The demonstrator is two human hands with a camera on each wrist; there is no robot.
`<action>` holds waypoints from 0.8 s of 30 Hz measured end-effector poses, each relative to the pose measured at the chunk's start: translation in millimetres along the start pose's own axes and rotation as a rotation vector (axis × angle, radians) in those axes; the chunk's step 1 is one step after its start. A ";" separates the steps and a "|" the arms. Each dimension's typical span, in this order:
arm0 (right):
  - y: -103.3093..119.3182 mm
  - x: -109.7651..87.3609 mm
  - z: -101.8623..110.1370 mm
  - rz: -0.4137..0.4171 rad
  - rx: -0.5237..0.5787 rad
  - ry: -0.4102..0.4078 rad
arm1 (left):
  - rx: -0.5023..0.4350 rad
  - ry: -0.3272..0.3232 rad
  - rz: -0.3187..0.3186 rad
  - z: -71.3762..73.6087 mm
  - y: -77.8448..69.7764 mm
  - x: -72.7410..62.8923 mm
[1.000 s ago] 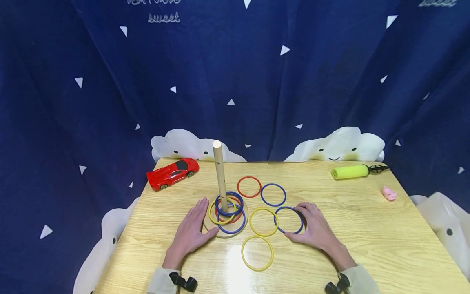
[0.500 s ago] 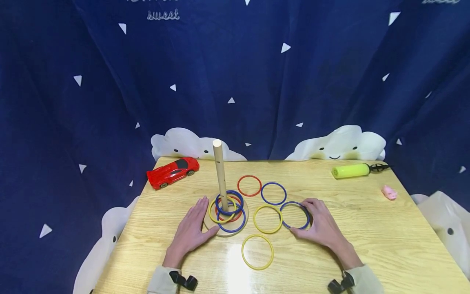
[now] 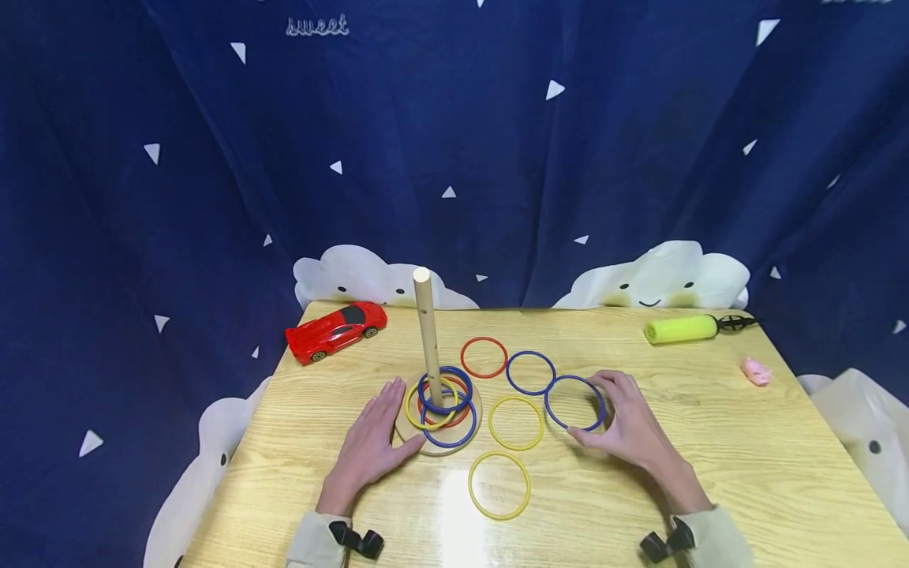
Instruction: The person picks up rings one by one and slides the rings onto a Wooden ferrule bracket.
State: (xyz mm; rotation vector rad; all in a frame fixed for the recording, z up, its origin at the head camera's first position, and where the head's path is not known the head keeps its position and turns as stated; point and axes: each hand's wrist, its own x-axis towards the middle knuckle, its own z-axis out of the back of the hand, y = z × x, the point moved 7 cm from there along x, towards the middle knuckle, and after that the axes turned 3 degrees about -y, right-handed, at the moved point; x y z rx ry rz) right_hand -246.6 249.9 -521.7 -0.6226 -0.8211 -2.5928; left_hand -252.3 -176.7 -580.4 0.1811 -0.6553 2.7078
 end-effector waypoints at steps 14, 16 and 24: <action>48.4 53.6 30.3 0.072 0.166 0.000 | -0.002 -0.003 -0.003 -0.3 -1.2 0.8; 57.5 64.1 35.0 0.104 0.174 0.009 | -0.001 -0.001 0.002 -0.6 -0.6 0.5; 91.3 102.3 54.2 0.240 0.203 0.010 | 0.006 0.003 0.000 -1.6 0.8 0.4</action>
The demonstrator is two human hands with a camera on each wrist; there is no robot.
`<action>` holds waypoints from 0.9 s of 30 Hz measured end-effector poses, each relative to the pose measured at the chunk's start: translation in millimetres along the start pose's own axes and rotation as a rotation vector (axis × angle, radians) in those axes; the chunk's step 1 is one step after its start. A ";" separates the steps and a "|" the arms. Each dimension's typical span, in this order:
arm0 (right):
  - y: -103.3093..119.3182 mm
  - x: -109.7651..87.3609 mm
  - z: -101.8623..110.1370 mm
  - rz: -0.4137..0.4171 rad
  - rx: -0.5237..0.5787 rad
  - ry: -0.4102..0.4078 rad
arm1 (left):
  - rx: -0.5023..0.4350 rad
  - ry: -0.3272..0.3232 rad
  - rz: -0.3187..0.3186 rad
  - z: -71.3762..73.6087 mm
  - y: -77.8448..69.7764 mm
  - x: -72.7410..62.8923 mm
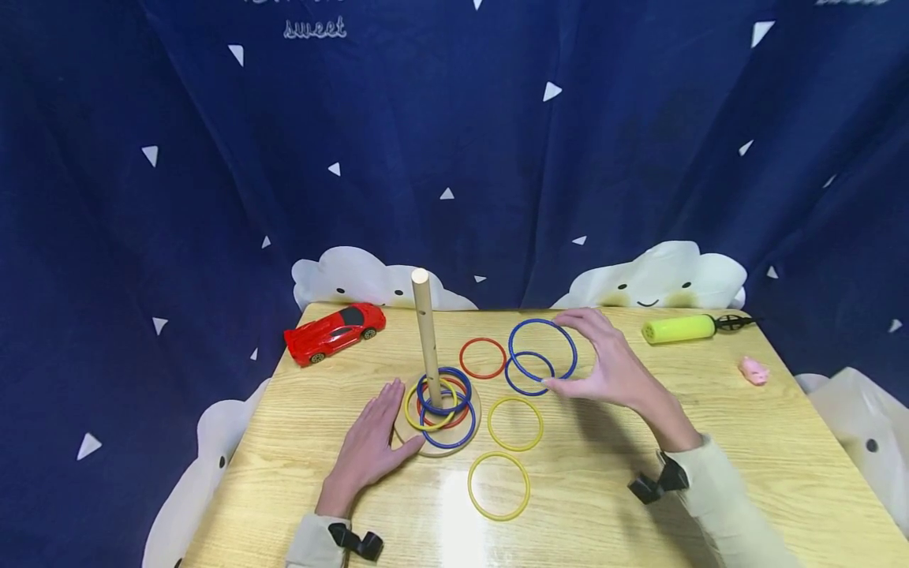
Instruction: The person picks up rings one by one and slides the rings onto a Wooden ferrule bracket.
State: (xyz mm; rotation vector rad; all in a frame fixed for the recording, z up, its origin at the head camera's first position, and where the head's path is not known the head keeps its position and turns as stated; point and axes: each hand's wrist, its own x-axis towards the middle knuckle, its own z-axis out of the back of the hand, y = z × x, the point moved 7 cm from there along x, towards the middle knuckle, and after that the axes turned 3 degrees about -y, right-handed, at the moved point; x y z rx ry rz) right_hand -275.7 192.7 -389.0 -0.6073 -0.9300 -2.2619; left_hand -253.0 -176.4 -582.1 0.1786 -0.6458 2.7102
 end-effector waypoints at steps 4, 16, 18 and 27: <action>13.1 21.1 6.9 0.046 0.008 -0.005 | 0.000 -0.002 -0.001 0.4 0.0 -0.2; 52.4 78.9 28.9 0.173 0.085 -0.076 | -0.002 0.003 0.004 0.5 0.0 0.1; 61.5 86.6 30.7 0.199 0.102 -0.083 | -0.001 0.007 0.008 0.1 0.3 0.0; 102.8 119.5 32.4 0.320 0.199 -0.117 | -0.003 -0.014 -0.009 -0.3 -1.1 -0.3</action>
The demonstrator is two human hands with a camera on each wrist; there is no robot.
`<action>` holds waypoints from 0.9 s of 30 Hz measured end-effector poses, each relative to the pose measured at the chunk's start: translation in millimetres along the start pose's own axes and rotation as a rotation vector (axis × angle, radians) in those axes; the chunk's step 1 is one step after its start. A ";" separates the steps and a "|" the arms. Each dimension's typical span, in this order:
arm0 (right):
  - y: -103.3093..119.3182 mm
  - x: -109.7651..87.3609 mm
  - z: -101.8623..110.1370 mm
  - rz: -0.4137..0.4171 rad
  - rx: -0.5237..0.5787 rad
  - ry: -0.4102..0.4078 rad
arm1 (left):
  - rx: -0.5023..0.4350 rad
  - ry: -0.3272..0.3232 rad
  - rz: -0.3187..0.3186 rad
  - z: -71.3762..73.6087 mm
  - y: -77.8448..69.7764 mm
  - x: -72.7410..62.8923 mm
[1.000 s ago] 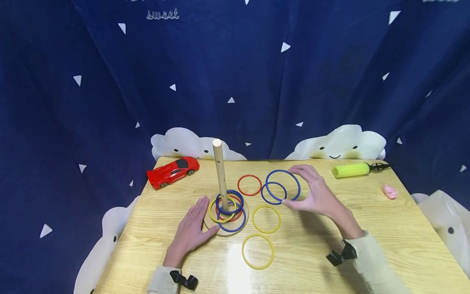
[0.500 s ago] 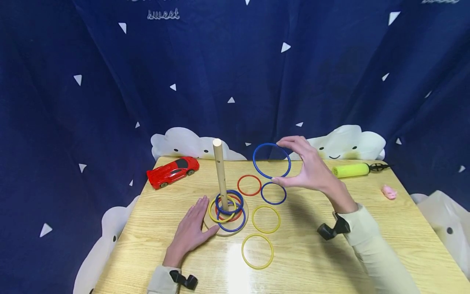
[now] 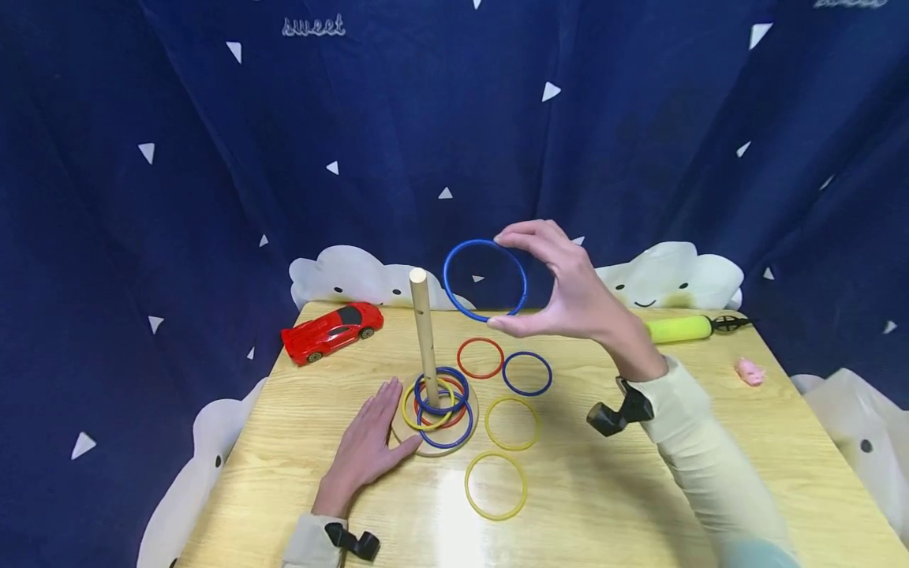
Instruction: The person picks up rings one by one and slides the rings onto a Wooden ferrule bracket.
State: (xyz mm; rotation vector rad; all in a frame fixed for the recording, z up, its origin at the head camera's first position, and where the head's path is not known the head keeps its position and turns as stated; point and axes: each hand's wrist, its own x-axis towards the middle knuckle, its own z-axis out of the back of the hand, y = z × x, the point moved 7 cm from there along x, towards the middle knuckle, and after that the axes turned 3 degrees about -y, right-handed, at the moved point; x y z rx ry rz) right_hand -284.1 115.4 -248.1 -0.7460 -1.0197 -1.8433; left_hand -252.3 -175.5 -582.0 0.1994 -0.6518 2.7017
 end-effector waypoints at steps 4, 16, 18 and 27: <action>8.1 13.0 -9.3 0.030 0.009 0.013 | -0.005 -0.010 -0.009 1.6 -1.1 -1.1; 8.1 24.7 -44.8 0.032 -0.047 0.150 | -0.005 -0.003 0.001 2.7 -3.0 -0.9; 6.0 22.6 -51.0 0.026 -0.054 0.170 | -0.006 0.000 0.004 2.3 -2.6 -0.8; -8.5 -3.2 -75.5 -0.020 -0.063 0.249 | 0.007 0.020 0.012 0.5 0.6 0.6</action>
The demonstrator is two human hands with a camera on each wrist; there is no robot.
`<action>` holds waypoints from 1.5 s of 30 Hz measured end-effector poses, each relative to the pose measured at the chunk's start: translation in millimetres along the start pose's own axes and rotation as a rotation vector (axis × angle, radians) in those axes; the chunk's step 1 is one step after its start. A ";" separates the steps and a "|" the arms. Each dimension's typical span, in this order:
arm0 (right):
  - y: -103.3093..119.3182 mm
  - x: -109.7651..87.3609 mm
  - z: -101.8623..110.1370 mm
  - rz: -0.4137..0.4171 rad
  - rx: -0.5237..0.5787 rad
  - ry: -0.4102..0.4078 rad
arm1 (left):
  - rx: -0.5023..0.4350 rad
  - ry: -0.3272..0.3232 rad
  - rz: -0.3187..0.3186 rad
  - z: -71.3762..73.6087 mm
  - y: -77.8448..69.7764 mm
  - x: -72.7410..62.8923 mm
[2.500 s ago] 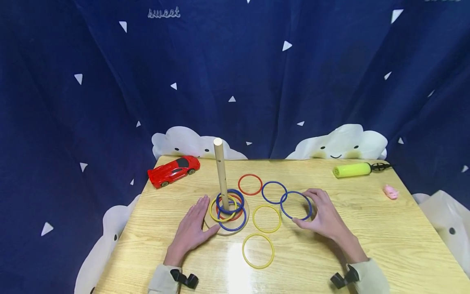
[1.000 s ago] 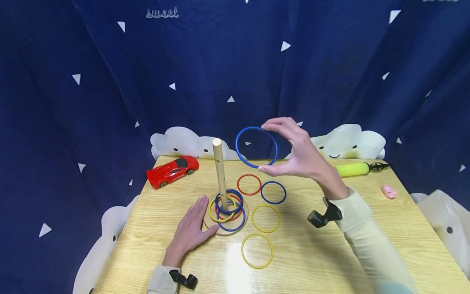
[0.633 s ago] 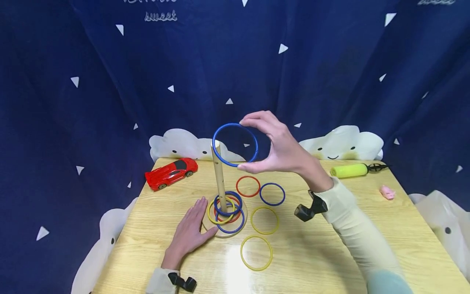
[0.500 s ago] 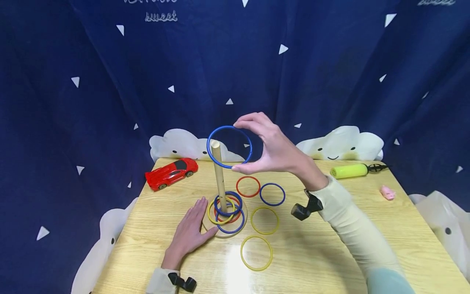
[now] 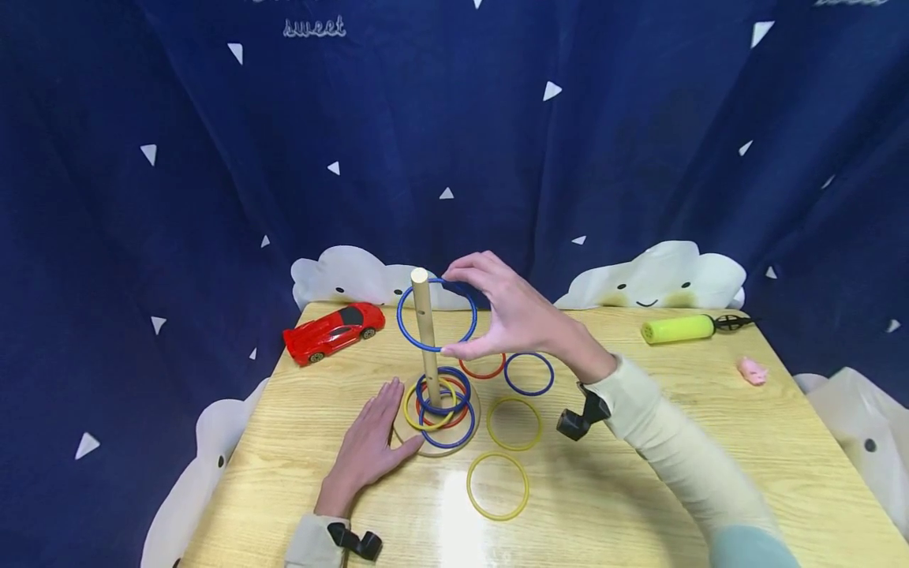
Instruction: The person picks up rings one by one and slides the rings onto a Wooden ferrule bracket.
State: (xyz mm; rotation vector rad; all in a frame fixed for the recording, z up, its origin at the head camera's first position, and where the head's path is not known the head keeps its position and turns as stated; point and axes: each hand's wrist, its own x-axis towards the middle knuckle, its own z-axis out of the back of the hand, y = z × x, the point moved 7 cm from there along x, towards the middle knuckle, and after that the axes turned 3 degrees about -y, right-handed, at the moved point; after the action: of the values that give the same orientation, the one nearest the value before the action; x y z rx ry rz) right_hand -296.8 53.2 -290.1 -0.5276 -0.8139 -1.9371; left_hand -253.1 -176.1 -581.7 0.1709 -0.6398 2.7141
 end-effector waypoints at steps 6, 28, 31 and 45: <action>-10.6 -19.9 -24.8 -0.047 -0.008 0.047 | 0.007 -0.017 -0.012 1.9 0.2 0.7; -63.0 -117.5 -131.3 -0.226 -0.080 0.207 | 0.012 -0.016 -0.021 0.9 -0.8 1.7; -68.6 -127.4 -138.6 -0.221 -0.104 0.206 | 0.008 -0.022 -0.027 1.3 -1.5 1.2; -79.9 -178.7 -146.9 -0.313 -0.106 0.184 | -0.004 -0.026 -0.024 0.9 -1.5 0.4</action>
State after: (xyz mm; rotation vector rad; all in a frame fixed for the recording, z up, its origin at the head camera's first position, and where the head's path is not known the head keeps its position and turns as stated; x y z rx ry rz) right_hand -287.9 80.5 -533.1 -0.2891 -0.7102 -2.2873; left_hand -252.8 -175.1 -580.2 0.2121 -0.6461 2.6919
